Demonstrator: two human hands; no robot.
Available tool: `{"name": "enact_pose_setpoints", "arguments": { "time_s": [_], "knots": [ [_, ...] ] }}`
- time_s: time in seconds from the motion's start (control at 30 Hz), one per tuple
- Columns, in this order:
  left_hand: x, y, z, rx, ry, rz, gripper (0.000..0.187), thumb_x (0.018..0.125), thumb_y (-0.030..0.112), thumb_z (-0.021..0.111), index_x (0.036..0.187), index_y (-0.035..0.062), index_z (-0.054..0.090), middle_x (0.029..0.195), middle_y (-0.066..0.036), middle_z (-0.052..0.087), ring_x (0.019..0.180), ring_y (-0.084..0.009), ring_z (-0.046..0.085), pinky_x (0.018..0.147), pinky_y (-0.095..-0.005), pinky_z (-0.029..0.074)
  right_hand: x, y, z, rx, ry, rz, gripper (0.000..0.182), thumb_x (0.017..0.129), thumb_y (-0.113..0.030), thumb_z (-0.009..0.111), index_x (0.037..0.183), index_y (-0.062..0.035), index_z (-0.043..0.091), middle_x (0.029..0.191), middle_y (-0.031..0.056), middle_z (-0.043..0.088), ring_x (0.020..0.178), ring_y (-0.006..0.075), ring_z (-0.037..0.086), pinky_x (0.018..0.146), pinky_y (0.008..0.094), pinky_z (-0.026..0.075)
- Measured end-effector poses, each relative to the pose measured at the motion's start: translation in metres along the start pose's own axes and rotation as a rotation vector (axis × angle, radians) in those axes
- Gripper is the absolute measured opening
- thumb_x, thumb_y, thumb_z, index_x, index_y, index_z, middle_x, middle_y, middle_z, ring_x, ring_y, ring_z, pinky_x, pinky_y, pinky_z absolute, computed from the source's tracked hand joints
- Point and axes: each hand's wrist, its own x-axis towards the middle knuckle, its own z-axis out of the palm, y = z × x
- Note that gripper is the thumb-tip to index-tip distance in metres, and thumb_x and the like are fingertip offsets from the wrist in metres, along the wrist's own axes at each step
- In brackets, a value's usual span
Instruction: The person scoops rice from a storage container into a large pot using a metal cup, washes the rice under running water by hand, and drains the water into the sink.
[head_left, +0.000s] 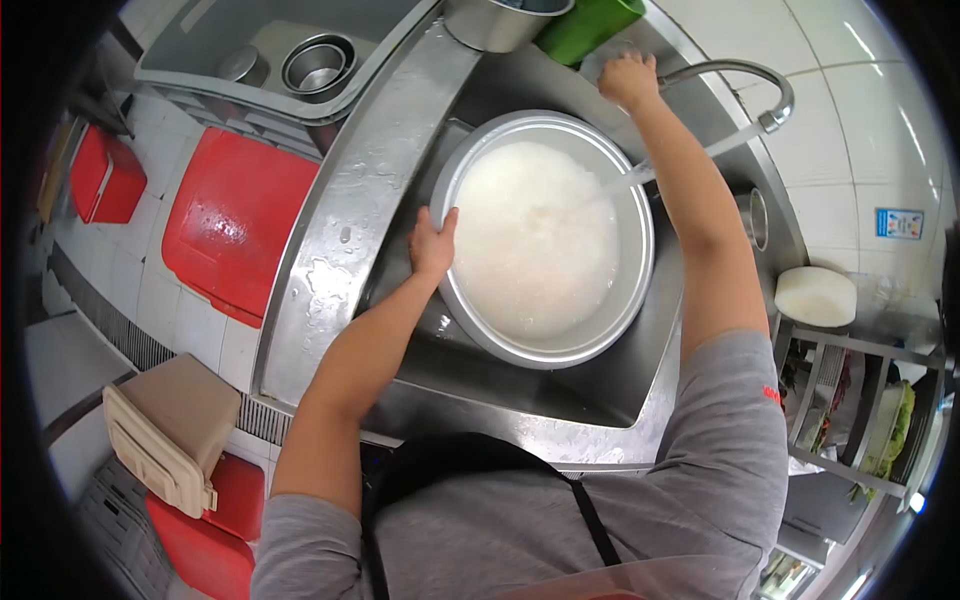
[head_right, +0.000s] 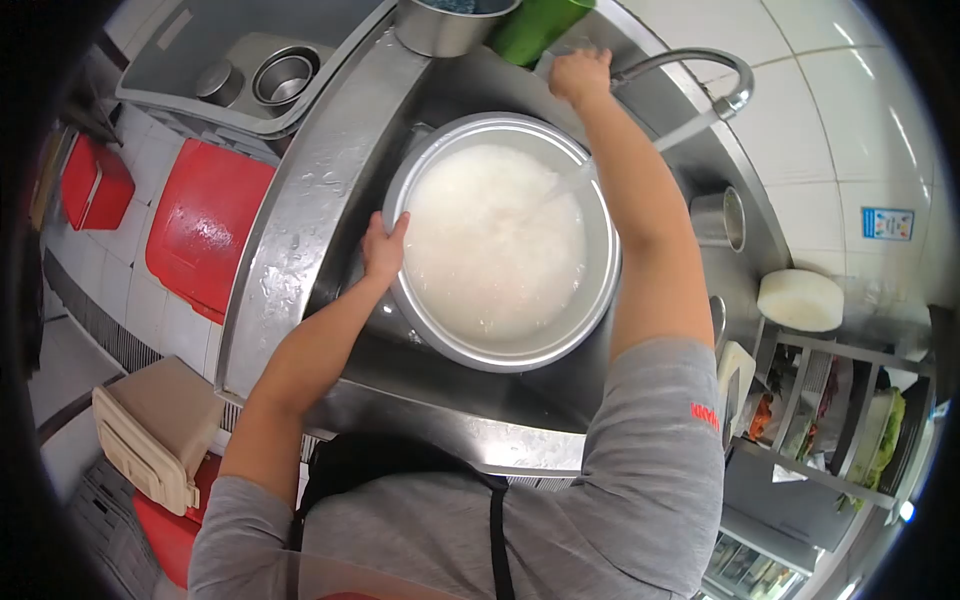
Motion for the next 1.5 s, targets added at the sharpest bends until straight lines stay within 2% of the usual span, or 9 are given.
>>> {"name": "enact_pose_setpoints", "arguments": {
  "time_s": [0.17,0.27,0.37,0.47,0.57,0.83,0.93,1.03,1.5],
  "knots": [
    [0.002,0.006,-0.006,-0.011,-0.047,-0.052,0.048,0.076,0.041,0.054,0.098,-0.0010,0.048,0.088,-0.025,0.057,0.084,-0.0410,0.054,0.075,-0.0430,0.042,0.036,-0.006,0.012,0.541,-0.257,0.445,0.034,0.071,-0.027,0.048,0.095,-0.0070,0.061,0.109,0.0096,0.055,0.098,0.0258,0.050,0.086,0.0489,0.030],
    [0.001,-0.004,-0.001,-0.053,-0.057,-0.005,0.051,0.077,0.042,0.054,0.100,-0.0034,0.047,0.091,-0.026,0.056,0.086,-0.0413,0.053,0.076,-0.0417,0.042,0.035,0.022,0.053,1.697,0.164,0.579,0.032,0.070,-0.028,0.057,0.089,-0.0028,0.060,0.090,0.0078,0.059,0.088,0.0174,0.051,0.076,0.0278,0.034],
    [0.007,-0.010,0.003,0.011,-0.029,0.025,0.056,0.077,0.044,0.053,0.102,-0.0060,0.045,0.097,-0.026,0.054,0.091,-0.0399,0.052,0.078,-0.0407,0.041,-0.003,0.034,0.075,1.963,0.363,0.273,0.018,0.071,-0.018,0.058,0.079,-0.0026,0.060,0.096,0.0074,0.057,0.092,0.0181,0.050,0.081,0.0265,0.035],
    [0.005,0.004,-0.009,0.127,-0.130,-0.095,0.063,0.077,0.048,0.051,0.106,-0.0078,0.043,0.103,-0.029,0.051,0.098,-0.0386,0.050,0.084,-0.0390,0.039,-0.075,0.040,0.108,1.079,0.626,0.004,0.024,0.078,-0.021,0.053,0.088,0.0010,0.058,0.112,0.0133,0.052,0.103,0.0260,0.049,0.086,0.0302,0.036],
    [0.003,-0.007,-0.006,0.176,-0.131,-0.223,0.067,0.077,0.050,0.049,0.105,-0.0101,0.042,0.104,-0.030,0.050,0.100,-0.0386,0.049,0.086,-0.0380,0.038,-0.160,0.059,0.207,0.888,0.180,0.190,0.044,0.081,-0.032,0.051,0.111,0.0008,0.046,0.114,0.0216,0.048,0.105,0.0345,0.046,0.088,0.0371,0.037],
    [-0.050,0.011,-0.022,0.213,-0.251,-0.291,0.050,0.080,0.038,0.051,0.096,-0.0086,0.047,0.089,-0.020,0.054,0.077,-0.0241,0.054,0.062,-0.0308,0.043,-0.224,0.037,0.235,1.111,-0.145,0.826,0.060,0.073,-0.049,0.054,0.108,-0.0008,0.048,0.095,0.0206,0.058,0.093,0.0343,0.054,0.080,0.0383,0.042],
    [-0.051,0.028,-0.038,0.195,-0.268,-0.295,0.043,0.079,0.035,0.055,0.088,-0.0067,0.048,0.075,-0.012,0.053,0.059,-0.0147,0.052,0.047,-0.0279,0.043,-0.216,0.032,0.260,1.235,-0.027,0.939,0.047,0.068,-0.044,0.065,0.077,0.0021,0.059,0.068,0.0109,0.059,0.065,0.0188,0.055,0.063,0.0297,0.043],
    [-0.063,0.060,-0.059,0.221,-0.246,-0.287,0.040,0.077,0.033,0.058,0.076,-0.0053,0.047,0.066,-0.010,0.050,0.053,-0.0127,0.047,0.043,-0.0272,0.040,-0.215,0.032,0.262,1.485,-0.232,0.911,0.060,0.064,-0.046,0.067,0.098,0.0020,0.056,0.090,0.0160,0.060,0.086,0.0246,0.057,0.075,0.0311,0.043],
    [-0.122,0.129,-0.117,0.108,-0.158,-0.164,0.029,0.078,0.024,0.061,0.073,0.0003,0.046,0.060,0.001,0.043,0.049,-0.0052,0.039,0.040,-0.0212,0.033,-0.231,-0.045,0.244,1.785,-0.217,0.928,0.032,0.076,-0.031,0.060,0.079,0.0005,0.060,0.074,0.0054,0.058,0.066,0.0115,0.051,0.061,0.0246,0.041]
  ]
}}
